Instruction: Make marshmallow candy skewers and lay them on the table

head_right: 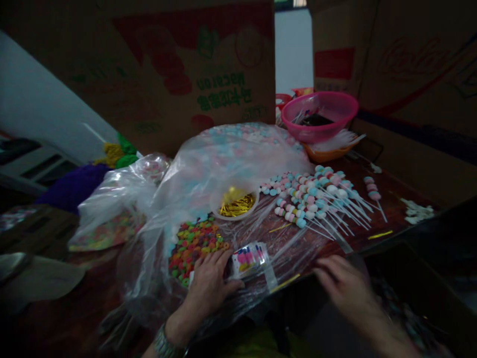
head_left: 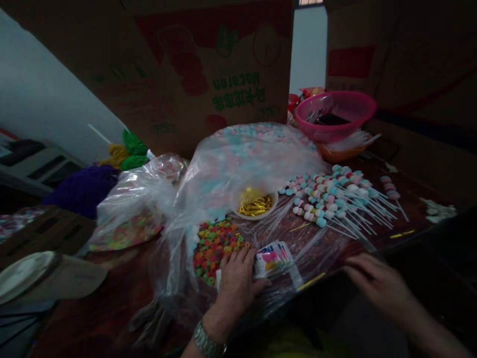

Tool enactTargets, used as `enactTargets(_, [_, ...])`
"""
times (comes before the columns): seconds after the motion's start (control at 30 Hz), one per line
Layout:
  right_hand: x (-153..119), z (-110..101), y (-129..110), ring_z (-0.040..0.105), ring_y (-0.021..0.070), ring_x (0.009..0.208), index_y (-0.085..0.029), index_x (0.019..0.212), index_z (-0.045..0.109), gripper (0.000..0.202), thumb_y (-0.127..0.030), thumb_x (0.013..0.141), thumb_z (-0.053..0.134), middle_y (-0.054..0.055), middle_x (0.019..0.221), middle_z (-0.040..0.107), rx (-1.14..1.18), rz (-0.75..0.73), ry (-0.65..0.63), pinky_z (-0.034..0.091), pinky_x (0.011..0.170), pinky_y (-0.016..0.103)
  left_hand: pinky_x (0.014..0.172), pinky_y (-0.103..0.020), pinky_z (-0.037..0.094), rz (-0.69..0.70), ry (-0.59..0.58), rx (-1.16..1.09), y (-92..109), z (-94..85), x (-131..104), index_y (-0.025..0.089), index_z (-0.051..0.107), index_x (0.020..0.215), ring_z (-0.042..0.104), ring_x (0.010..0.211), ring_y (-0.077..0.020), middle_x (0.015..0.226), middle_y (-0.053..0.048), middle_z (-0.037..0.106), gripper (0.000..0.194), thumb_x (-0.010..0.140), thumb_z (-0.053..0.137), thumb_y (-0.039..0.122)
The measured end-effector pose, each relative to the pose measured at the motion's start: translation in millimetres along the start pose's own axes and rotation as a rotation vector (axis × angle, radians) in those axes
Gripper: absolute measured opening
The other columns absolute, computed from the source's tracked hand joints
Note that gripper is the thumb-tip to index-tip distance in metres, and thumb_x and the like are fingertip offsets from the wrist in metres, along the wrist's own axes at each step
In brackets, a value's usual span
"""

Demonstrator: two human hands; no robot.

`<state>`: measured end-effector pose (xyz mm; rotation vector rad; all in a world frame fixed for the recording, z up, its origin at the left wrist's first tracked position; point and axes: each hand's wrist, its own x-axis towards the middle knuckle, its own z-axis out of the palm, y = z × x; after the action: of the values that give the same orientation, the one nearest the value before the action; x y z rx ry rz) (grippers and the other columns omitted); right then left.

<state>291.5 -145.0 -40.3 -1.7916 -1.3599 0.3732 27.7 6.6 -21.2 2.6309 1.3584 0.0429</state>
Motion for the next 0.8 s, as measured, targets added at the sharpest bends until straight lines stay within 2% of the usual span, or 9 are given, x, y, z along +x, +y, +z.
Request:
enactTargets(0.13, [55, 101, -64, 0.052, 0.0234, 0.094, -0.016, 0.103, 0.058, 0.03, -0.031, 0.077, 0.064, 0.01, 0.101, 0.059, -0.252, -0.263, -0.29, 0.043, 0.08, 0.034, 0.095, -0.045, 0.029, 0.032, 0.13, 0.035, -2, 4.3, -7, 0.018, 0.058, 0.114, 0.054, 0.103, -0.03, 0.114, -0.011, 0.063, 0.055, 0.064, 0.074, 0.033])
enactTargets(0.2, [69, 129, -80, 0.053, 0.0218, 0.09, -0.017, 0.092, 0.06, 0.023, -0.033, 0.076, 0.065, 0.007, 0.095, 0.06, -0.288, -0.321, -0.338, 0.042, 0.076, 0.032, 0.096, -0.046, 0.028, 0.026, 0.167, 0.044, -4, 5.9, -9, 0.017, 0.058, 0.113, 0.055, 0.102, -0.03, 0.112, -0.012, 0.063, 0.055, 0.063, 0.074, 0.032])
enactTargets(0.3, [73, 143, -82, 0.054, 0.018, 0.082, -0.018, 0.077, 0.06, 0.011, -0.028, 0.082, 0.06, 0.003, 0.082, 0.061, -0.327, -0.411, -0.386, 0.039, 0.072, 0.029, 0.096, -0.046, 0.028, -0.005, 0.17, 0.045, -5, 8.0, -11, 0.017, 0.058, 0.114, 0.056, 0.101, -0.0302, 0.111, -0.012, 0.064, 0.057, 0.062, 0.074, 0.034])
enactTargets(0.4, [75, 138, -74, 0.053, 0.0192, 0.079, -0.019, 0.076, 0.062, 0.016, -0.023, 0.087, 0.051, 0.004, 0.076, 0.063, -0.394, -0.456, -0.369, 0.036, 0.074, 0.034, 0.097, -0.046, 0.027, -0.026, 0.127, 0.029, -6, 9.2, -9, 0.018, 0.056, 0.115, 0.056, 0.102, -0.0295, 0.111, -0.012, 0.064, 0.058, 0.062, 0.074, 0.033])
enactTargets(0.47, [81, 125, -68, 0.052, 0.0239, 0.09, -0.02, 0.094, 0.064, 0.018, -0.022, 0.089, 0.047, 0.008, 0.091, 0.065, -0.441, -0.434, -0.305, 0.033, 0.08, 0.041, 0.099, -0.047, 0.026, -0.052, 0.095, 0.015, -8, 9.4, -8, 0.016, 0.053, 0.119, 0.056, 0.103, -0.0289, 0.114, -0.012, 0.063, 0.063, 0.062, 0.075, 0.032])
enactTargets(0.57, [87, 91, -59, 0.038, 0.035, 0.115, -0.025, 0.117, 0.058, 0.031, -0.025, 0.087, 0.05, 0.013, 0.13, 0.048, -0.505, -0.331, -0.062, 0.027, 0.087, 0.051, 0.102, -0.05, 0.024, -0.076, 0.053, -0.017, -13, 5.3, -9, 0.012, 0.044, 0.128, 0.055, 0.105, -0.03, 0.116, -0.015, 0.062, 0.077, 0.062, 0.075, 0.035])
enactTargets(0.63, [80, 66, -58, 0.03, 0.0384, 0.121, -0.026, 0.114, 0.06, 0.03, -0.024, 0.084, 0.054, 0.012, 0.138, 0.041, -0.506, -0.32, 0.122, 0.024, 0.09, 0.054, 0.101, -0.052, 0.025, -0.038, 0.105, -0.052, -13, -3.6, -12, 0.01, 0.038, 0.133, 0.053, 0.11, -0.0334, 0.119, -0.018, 0.06, 0.088, 0.06, 0.075, 0.043])
enactTargets(0.73, [53, 44, -68, 0.043, 0.029, 0.11, -0.023, 0.1, 0.062, 0.023, -0.014, 0.085, 0.046, 0.008, 0.112, 0.059, -0.302, -0.511, 0.067, 0.022, 0.094, 0.051, 0.105, -0.053, 0.02, 0.205, 0.314, -0.146, 3, -25.2, -16, 0.013, 0.038, 0.134, 0.042, 0.121, -0.037, 0.131, -0.02, 0.049, 0.091, 0.06, 0.072, 0.054])
enactTargets(0.8, [34, 41, -79, 0.051, 0.0209, 0.092, -0.02, 0.089, 0.058, 0.021, -0.009, 0.085, 0.041, 0.004, 0.087, 0.063, -0.093, -0.598, -0.068, 0.025, 0.094, 0.046, 0.107, -0.051, 0.017, 0.382, 0.309, -0.266, 20, -39.3, -16, 0.017, 0.048, 0.125, 0.047, 0.117, -0.0326, 0.126, -0.014, 0.055, 0.066, 0.068, 0.069, 0.043])
